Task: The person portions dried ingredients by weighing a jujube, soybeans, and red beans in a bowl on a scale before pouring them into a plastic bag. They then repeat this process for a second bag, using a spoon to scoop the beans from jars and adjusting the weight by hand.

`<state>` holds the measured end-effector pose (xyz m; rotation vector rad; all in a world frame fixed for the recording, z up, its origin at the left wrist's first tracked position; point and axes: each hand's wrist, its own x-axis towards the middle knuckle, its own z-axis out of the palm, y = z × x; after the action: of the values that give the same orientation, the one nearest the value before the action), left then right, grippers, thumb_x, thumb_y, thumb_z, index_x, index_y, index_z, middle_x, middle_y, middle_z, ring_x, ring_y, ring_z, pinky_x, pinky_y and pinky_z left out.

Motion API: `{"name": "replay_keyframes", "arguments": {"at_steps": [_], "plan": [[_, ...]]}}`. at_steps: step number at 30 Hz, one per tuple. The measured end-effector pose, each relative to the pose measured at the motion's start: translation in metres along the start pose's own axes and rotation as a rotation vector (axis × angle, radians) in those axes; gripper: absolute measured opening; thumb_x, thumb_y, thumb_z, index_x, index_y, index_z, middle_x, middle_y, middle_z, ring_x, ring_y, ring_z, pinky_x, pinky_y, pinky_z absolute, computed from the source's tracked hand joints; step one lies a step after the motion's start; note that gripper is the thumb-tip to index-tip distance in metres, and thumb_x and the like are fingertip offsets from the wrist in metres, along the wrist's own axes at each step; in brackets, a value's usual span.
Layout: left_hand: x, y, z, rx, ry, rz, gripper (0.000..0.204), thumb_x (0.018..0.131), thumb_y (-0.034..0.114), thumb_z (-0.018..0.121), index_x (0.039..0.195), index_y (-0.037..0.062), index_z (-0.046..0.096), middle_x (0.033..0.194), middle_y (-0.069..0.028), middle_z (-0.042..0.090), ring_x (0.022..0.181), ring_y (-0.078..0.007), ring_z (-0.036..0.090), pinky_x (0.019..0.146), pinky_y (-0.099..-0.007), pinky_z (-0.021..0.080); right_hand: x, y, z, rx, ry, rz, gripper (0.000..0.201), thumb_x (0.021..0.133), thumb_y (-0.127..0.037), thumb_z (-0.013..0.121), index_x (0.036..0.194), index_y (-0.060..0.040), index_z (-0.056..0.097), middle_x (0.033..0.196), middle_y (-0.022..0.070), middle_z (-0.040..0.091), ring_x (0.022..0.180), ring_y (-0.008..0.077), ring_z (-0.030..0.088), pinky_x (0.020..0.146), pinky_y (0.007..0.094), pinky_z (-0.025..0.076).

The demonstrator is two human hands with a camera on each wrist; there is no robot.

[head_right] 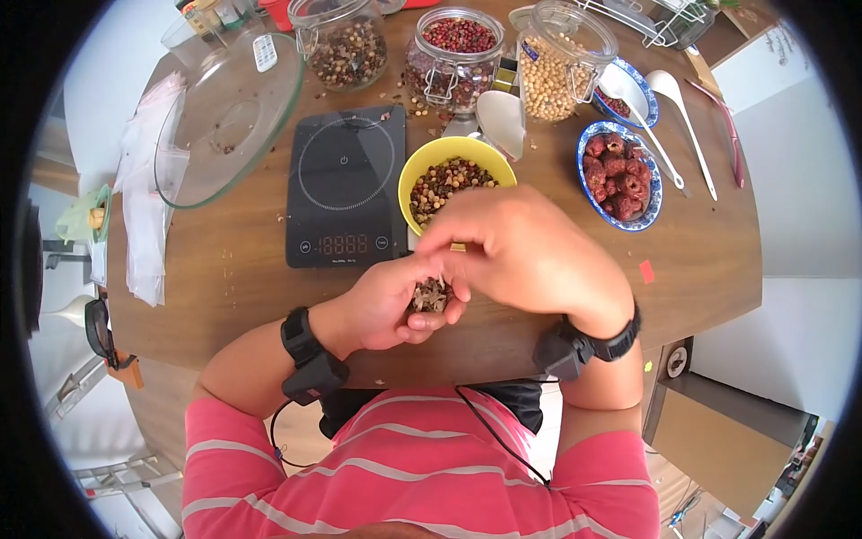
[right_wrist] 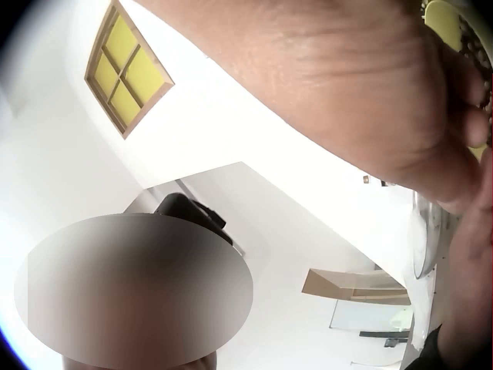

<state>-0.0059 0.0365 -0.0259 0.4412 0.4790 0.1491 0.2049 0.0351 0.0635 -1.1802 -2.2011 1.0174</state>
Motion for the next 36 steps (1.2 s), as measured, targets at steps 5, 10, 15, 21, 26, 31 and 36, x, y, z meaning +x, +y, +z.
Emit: {"name": "replay_keyframes", "arguments": {"at_steps": [5, 10, 15, 21, 26, 31, 36], "plan": [[-0.001, 0.000, 0.004, 0.023, 0.053, -0.043, 0.038, 0.110, 0.037, 0.046, 0.106, 0.0048, 0.066, 0.088, -0.0090, 0.062, 0.056, -0.0070, 0.042, 0.043, -0.0219, 0.031, 0.023, 0.013, 0.014, -0.173, 0.135, 0.089, 0.022, 0.087, -0.008, 0.072, 0.109, -0.0036, 0.073, 0.100, 0.0136, 0.072, 0.095, 0.0353, 0.070, 0.082, 0.0439, 0.055], [-0.002, 0.001, 0.004, 0.052, 0.019, -0.042, 0.035, 0.109, 0.035, 0.047, 0.107, 0.0038, 0.063, 0.090, -0.0071, 0.061, 0.057, -0.0064, 0.040, 0.046, -0.0226, 0.030, 0.035, 0.032, 0.025, -0.290, 0.032, 0.130, 0.025, 0.091, -0.015, 0.067, 0.113, -0.0044, 0.074, 0.108, 0.0160, 0.072, 0.106, 0.0362, 0.068, 0.093, 0.0468, 0.053], [-0.001, 0.000, 0.004, 0.050, 0.041, -0.039, 0.037, 0.110, 0.035, 0.047, 0.107, 0.0027, 0.065, 0.088, -0.0090, 0.061, 0.056, -0.0070, 0.041, 0.044, -0.0223, 0.031, 0.038, 0.029, 0.027, -0.364, 0.033, 0.189, 0.023, 0.090, -0.017, 0.069, 0.109, -0.0065, 0.076, 0.109, 0.0124, 0.073, 0.108, 0.0344, 0.068, 0.094, 0.0463, 0.053], [-0.002, 0.002, 0.005, 0.051, 0.056, -0.021, 0.036, 0.110, 0.035, 0.047, 0.106, 0.0031, 0.064, 0.088, -0.0084, 0.061, 0.057, -0.0068, 0.041, 0.044, -0.0221, 0.030, 0.038, 0.025, 0.024, -0.389, 0.001, 0.208, 0.019, 0.088, -0.015, 0.070, 0.105, -0.0110, 0.077, 0.109, 0.0107, 0.073, 0.104, 0.0326, 0.069, 0.089, 0.0456, 0.054], [-0.002, 0.003, 0.005, 0.024, 0.091, 0.003, 0.034, 0.109, 0.034, 0.047, 0.106, 0.0037, 0.064, 0.088, -0.0082, 0.060, 0.056, -0.0068, 0.042, 0.043, -0.0221, 0.029, 0.034, 0.024, 0.020, -0.317, -0.051, 0.203, 0.020, 0.087, -0.013, 0.070, 0.106, -0.0098, 0.077, 0.108, 0.0117, 0.074, 0.102, 0.0330, 0.070, 0.087, 0.0455, 0.054], [-0.002, 0.003, 0.005, 0.010, 0.099, 0.019, 0.033, 0.109, 0.033, 0.047, 0.105, 0.0038, 0.063, 0.088, -0.0081, 0.060, 0.056, -0.0065, 0.042, 0.044, -0.0220, 0.029, 0.026, 0.021, 0.015, -0.211, -0.084, 0.208, 0.023, 0.087, -0.011, 0.070, 0.108, -0.0084, 0.077, 0.104, 0.0131, 0.075, 0.099, 0.0339, 0.070, 0.087, 0.0457, 0.054], [-0.002, 0.004, 0.005, 0.026, 0.100, 0.016, 0.033, 0.109, 0.032, 0.047, 0.105, 0.0038, 0.063, 0.088, -0.0083, 0.061, 0.055, -0.0063, 0.042, 0.044, -0.0219, 0.029, 0.022, 0.023, 0.019, -0.288, -0.086, 0.158, 0.022, 0.090, -0.012, 0.071, 0.111, -0.0084, 0.076, 0.106, 0.0112, 0.074, 0.101, 0.0341, 0.070, 0.087, 0.0442, 0.054]]}}
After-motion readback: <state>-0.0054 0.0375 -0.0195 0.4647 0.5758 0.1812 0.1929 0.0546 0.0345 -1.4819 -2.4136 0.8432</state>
